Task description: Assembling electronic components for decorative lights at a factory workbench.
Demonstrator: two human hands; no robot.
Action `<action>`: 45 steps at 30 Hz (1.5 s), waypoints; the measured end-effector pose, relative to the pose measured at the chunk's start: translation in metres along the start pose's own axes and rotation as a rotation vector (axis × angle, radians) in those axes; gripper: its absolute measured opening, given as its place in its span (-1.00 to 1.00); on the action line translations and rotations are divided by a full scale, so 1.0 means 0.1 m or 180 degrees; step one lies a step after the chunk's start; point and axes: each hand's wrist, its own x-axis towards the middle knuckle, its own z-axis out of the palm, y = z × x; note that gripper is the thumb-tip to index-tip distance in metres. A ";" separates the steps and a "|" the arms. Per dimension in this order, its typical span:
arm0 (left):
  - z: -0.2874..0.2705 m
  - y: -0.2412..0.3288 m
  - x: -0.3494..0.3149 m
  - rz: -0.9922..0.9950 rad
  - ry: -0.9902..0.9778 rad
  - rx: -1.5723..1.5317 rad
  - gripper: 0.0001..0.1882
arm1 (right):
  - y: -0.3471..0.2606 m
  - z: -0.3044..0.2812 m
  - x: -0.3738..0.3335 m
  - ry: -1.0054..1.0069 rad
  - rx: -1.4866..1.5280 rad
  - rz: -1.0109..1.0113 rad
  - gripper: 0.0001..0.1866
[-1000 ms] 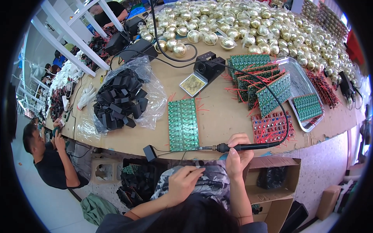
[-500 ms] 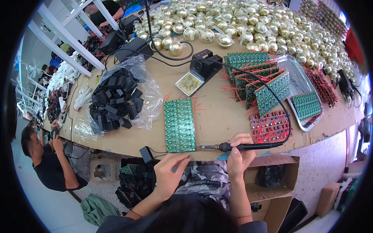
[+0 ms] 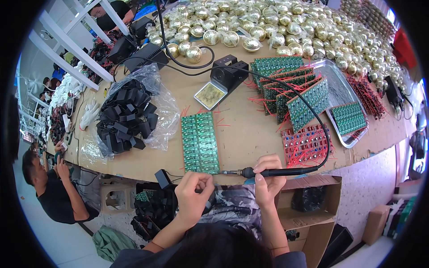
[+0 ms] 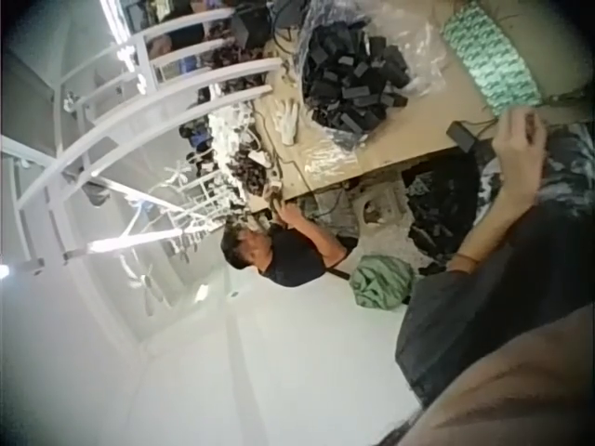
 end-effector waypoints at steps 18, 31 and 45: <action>0.06 -0.01 0.00 -0.0026 -0.0006 0.0118 -0.85 | 0.00 -0.01 -0.01 -0.0105 -0.0183 -0.0120 -0.90; 0.06 -0.02 0.00 -0.0069 -0.0084 0.0164 -0.85 | 0.00 -0.01 -0.02 -0.0170 -0.0197 -0.0122 -0.91; 0.04 0.02 0.03 -0.0055 -0.0155 0.0267 -0.86 | 0.01 0.01 0.00 0.0169 0.0117 0.0020 -0.88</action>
